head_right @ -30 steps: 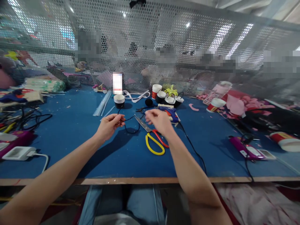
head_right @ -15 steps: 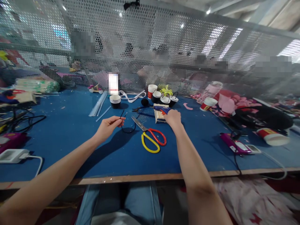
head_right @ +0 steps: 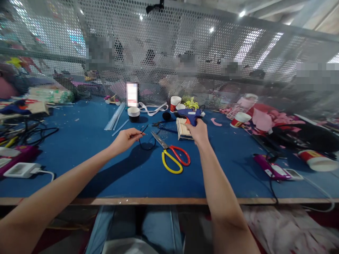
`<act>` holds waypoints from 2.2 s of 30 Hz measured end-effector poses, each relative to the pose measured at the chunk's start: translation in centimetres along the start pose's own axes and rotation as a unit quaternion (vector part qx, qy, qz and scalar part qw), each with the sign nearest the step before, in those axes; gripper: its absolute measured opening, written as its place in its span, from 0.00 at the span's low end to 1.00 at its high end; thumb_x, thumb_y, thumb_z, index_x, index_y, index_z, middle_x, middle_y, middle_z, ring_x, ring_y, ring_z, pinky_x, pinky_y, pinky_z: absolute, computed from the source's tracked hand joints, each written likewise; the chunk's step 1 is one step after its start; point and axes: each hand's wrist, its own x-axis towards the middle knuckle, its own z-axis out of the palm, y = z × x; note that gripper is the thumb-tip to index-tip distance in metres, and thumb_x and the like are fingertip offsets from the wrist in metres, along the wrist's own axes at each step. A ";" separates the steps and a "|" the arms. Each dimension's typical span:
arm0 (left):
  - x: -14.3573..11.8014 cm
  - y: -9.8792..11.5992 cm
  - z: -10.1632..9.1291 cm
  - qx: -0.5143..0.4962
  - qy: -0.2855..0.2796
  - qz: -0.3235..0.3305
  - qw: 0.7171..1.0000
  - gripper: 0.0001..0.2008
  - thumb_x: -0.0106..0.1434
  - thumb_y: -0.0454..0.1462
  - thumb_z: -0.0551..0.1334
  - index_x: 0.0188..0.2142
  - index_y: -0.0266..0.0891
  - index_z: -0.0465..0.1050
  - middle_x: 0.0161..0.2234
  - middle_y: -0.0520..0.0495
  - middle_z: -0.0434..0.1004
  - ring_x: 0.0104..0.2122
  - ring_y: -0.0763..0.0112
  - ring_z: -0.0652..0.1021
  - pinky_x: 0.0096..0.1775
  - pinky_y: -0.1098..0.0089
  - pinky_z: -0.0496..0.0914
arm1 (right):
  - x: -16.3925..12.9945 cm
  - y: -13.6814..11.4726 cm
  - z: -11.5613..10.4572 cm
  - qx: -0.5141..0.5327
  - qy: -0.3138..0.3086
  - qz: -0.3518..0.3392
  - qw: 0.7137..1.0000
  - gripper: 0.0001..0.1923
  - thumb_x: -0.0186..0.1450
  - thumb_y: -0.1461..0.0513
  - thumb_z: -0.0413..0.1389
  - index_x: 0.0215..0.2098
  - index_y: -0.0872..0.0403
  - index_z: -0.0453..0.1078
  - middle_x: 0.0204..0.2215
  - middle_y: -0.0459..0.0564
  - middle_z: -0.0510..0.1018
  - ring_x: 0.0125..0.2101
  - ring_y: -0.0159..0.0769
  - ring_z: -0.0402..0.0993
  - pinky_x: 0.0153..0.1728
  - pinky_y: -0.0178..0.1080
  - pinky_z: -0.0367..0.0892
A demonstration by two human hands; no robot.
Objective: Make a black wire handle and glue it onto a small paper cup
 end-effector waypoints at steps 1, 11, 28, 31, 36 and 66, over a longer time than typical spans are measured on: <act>-0.1 -0.1 -0.1 0.009 0.005 0.007 1.000 0.10 0.55 0.40 0.61 0.34 0.40 0.77 0.33 0.44 0.77 0.27 0.71 0.73 0.31 0.71 0.65 | -0.3 -0.7 -0.1 0.069 -0.020 0.012 0.997 0.10 0.54 0.59 0.54 0.30 0.58 0.65 0.21 0.49 0.72 0.22 0.34 0.69 0.24 0.37 0.64; -1.7 -0.7 -0.2 0.023 0.046 0.018 0.999 0.12 0.59 0.41 0.58 0.37 0.37 0.76 0.31 0.44 0.75 0.25 0.74 0.72 0.27 0.74 0.63 | -8.3 -7.1 1.5 0.172 -0.145 -0.081 0.971 0.13 0.57 0.56 0.55 0.34 0.57 0.72 0.19 0.47 0.73 0.18 0.31 0.69 0.25 0.37 0.68; -2.0 -0.1 -0.3 0.103 0.053 0.120 0.986 0.11 0.62 0.36 0.55 0.36 0.33 0.74 0.32 0.42 0.76 0.29 0.74 0.74 0.30 0.75 0.66 | -9.7 -7.0 1.2 0.158 -0.136 -0.071 0.975 0.10 0.54 0.57 0.59 0.26 0.57 0.71 0.16 0.46 0.72 0.16 0.32 0.69 0.21 0.36 0.68; -2.0 -0.1 -0.3 0.105 0.057 0.120 0.986 0.11 0.62 0.36 0.56 0.36 0.33 0.74 0.32 0.42 0.76 0.28 0.76 0.73 0.29 0.75 0.65 | -9.7 -6.9 1.4 0.131 -0.112 -0.089 0.981 0.10 0.53 0.57 0.59 0.22 0.56 0.69 0.14 0.45 0.71 0.14 0.31 0.67 0.18 0.35 0.66; -2.0 -0.2 -0.2 0.104 0.060 0.121 0.985 0.10 0.62 0.36 0.56 0.36 0.33 0.74 0.32 0.43 0.76 0.28 0.77 0.73 0.28 0.76 0.65 | -9.6 -6.8 1.3 0.101 -0.093 -0.127 0.982 0.12 0.53 0.57 0.59 0.17 0.55 0.67 0.12 0.43 0.69 0.13 0.30 0.66 0.17 0.34 0.65; -2.1 0.1 -0.2 0.113 0.050 0.121 0.985 0.11 0.62 0.37 0.55 0.36 0.33 0.74 0.32 0.42 0.76 0.27 0.75 0.73 0.29 0.75 0.66 | -9.5 -6.8 1.4 0.087 -0.086 -0.128 0.984 0.14 0.53 0.55 0.58 0.16 0.54 0.65 0.12 0.44 0.69 0.13 0.30 0.65 0.17 0.34 0.65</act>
